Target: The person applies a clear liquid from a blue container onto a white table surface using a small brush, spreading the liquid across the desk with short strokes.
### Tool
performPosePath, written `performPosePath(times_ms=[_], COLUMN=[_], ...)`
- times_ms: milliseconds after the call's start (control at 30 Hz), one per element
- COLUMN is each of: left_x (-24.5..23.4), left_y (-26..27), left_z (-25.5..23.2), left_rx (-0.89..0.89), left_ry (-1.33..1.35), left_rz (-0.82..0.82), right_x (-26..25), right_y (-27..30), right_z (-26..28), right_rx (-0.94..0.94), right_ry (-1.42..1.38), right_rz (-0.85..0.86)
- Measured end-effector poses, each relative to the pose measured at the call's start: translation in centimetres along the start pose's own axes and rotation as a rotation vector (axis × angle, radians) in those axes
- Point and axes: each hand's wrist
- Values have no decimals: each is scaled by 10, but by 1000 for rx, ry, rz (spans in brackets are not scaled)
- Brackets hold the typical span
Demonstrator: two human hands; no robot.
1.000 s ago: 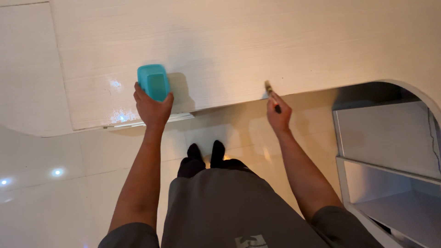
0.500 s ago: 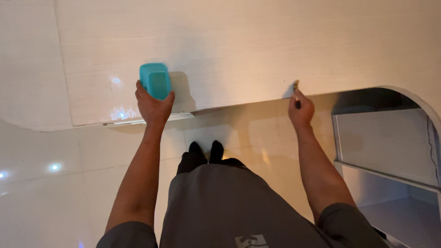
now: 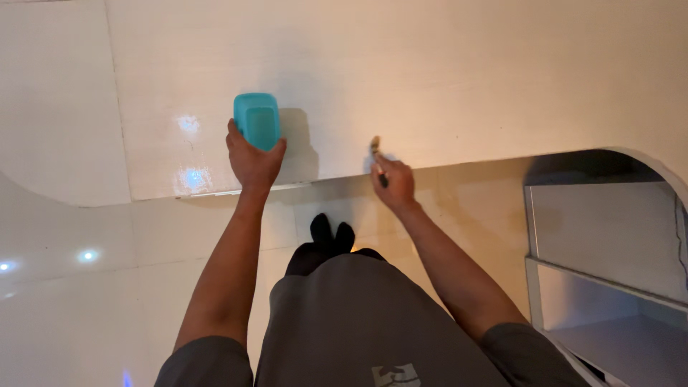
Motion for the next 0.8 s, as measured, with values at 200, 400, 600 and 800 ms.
performPosePath(times_ms=[200, 400, 600, 800], left_x=[5, 11, 14, 10], left_y=[-11, -19, -23, -23], left_z=[-7, -9, -2, -6], left_rx=[-11, 15, 54, 31], left_ry=[-37, -84, -70, -48], left_rz=[27, 16, -24, 11], right_x=[29, 49, 74, 84], right_y=[-13, -24, -25, -16], right_z=[53, 81, 81, 50], right_rx=[-101, -178, -97, 150], right_ry=[-52, -126, -361, -392], right_rz=[67, 157, 177, 97])
Point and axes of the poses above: each hand's wrist, its own y-axis away from the middle knuckle, its own x-axis out of the palm, z = x × y, and after that the axes turned 5 degrees about z, right-handed
